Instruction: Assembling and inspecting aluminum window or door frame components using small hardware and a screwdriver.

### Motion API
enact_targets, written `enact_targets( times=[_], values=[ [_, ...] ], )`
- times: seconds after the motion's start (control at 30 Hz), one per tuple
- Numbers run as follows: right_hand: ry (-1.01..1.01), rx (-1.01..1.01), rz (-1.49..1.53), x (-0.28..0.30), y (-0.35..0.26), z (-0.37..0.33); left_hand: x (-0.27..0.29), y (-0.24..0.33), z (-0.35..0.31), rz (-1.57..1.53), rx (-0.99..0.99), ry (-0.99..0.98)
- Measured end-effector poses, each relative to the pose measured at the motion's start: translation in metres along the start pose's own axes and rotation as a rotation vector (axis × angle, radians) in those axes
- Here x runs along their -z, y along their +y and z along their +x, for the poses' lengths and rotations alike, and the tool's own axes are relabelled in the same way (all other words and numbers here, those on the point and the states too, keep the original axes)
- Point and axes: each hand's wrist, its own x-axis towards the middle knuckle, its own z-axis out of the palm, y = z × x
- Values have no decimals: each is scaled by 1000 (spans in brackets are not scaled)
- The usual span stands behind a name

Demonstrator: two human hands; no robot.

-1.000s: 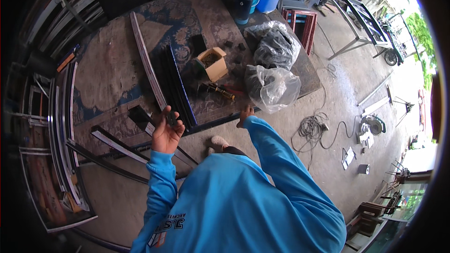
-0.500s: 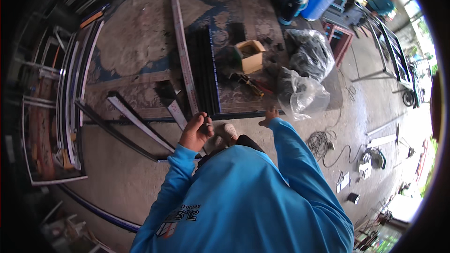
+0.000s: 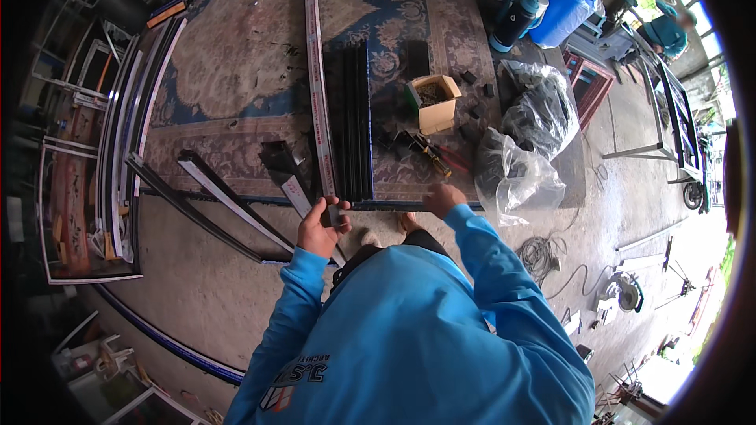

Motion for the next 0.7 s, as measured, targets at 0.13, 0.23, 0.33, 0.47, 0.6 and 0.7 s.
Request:
enact_targets(
  times=[0.13, 0.23, 0.33, 0.47, 0.6, 0.7],
  values=[
    [183, 118, -1, 9, -48, 36, 0, -14, 35, 95, -21, 37],
    [216, 103, 14, 3, -48, 75, -13, -39, 64, 85, 51, 88],
    [171, 83, 23, -4, -36, 100, -30, -60, 88, 85, 95, 89],
    [146, 114, 75, 8, -33, 101, -45, -82, 116, 73, 81, 185],
    [-324, 132, 782, 28, -21, 100, -55, -89, 140, 26, 78, 211],
    [-496, 292, 1059, 44, -12, 88, -52, -96, 154, 35, 27, 212]
  ],
)
